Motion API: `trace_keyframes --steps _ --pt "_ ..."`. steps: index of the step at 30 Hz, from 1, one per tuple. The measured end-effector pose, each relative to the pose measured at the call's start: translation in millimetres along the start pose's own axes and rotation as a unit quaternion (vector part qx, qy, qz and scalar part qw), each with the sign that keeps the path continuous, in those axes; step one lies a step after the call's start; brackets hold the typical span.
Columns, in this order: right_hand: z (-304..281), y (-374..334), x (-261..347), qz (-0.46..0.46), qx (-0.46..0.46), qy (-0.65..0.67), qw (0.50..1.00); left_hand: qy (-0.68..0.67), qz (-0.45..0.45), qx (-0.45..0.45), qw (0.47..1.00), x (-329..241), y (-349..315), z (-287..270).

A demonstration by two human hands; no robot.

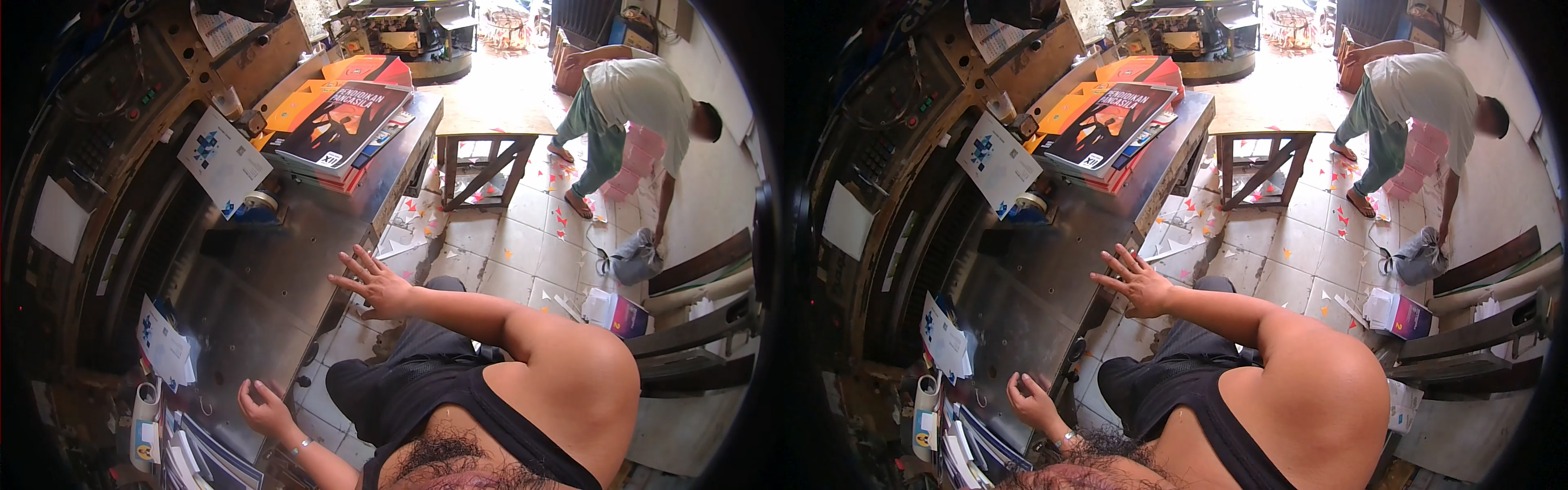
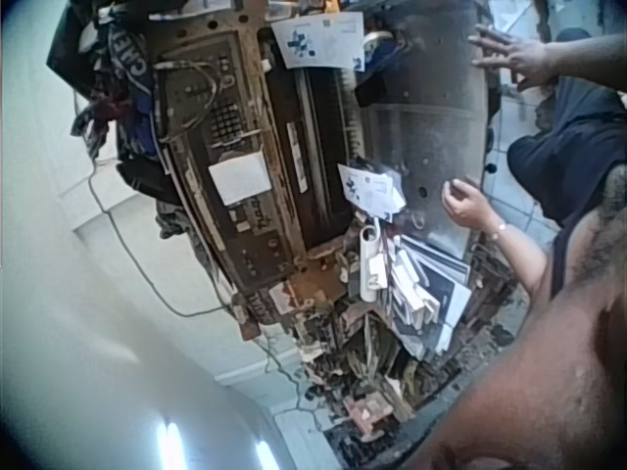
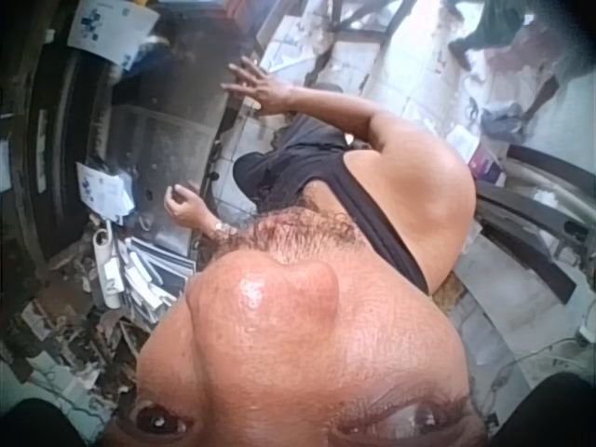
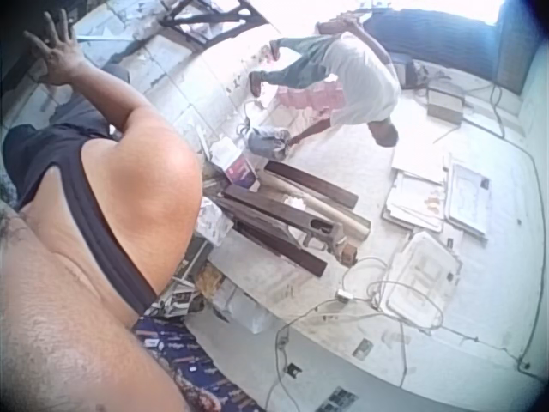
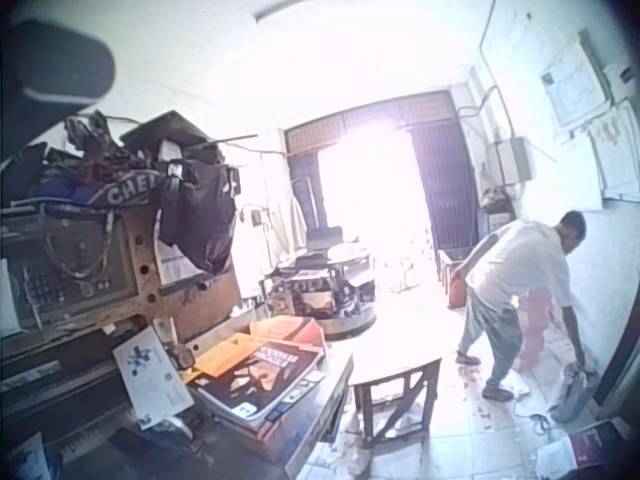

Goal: The person picks up a printed brochure from a desk, unfolds it to view the interior panels, and then places it back down on the work surface.

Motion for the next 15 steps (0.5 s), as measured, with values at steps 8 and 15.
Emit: trace_keyframes --steps 8,15 --pt "-0.2 -0.5 -0.5 0.0 0.0 0.003 1.0 0.003 0.003 -0.001 1.0 -0.6 -0.6 0.0" --pt "1.7 0.1 -1.4 -0.002 -0.004 0.011 1.0 0.005 0.003 -0.001 1.0 -2.0 0.0 -0.7"
Point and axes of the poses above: each hand's wrist, its own y-axis towards the middle knuckle, its own z-axis out of the palm, x = y × z, the point moved 2 cm from there along y, towards the middle knuckle, and after that the axes turned 3 degrees about x, right-handed, at the moved point
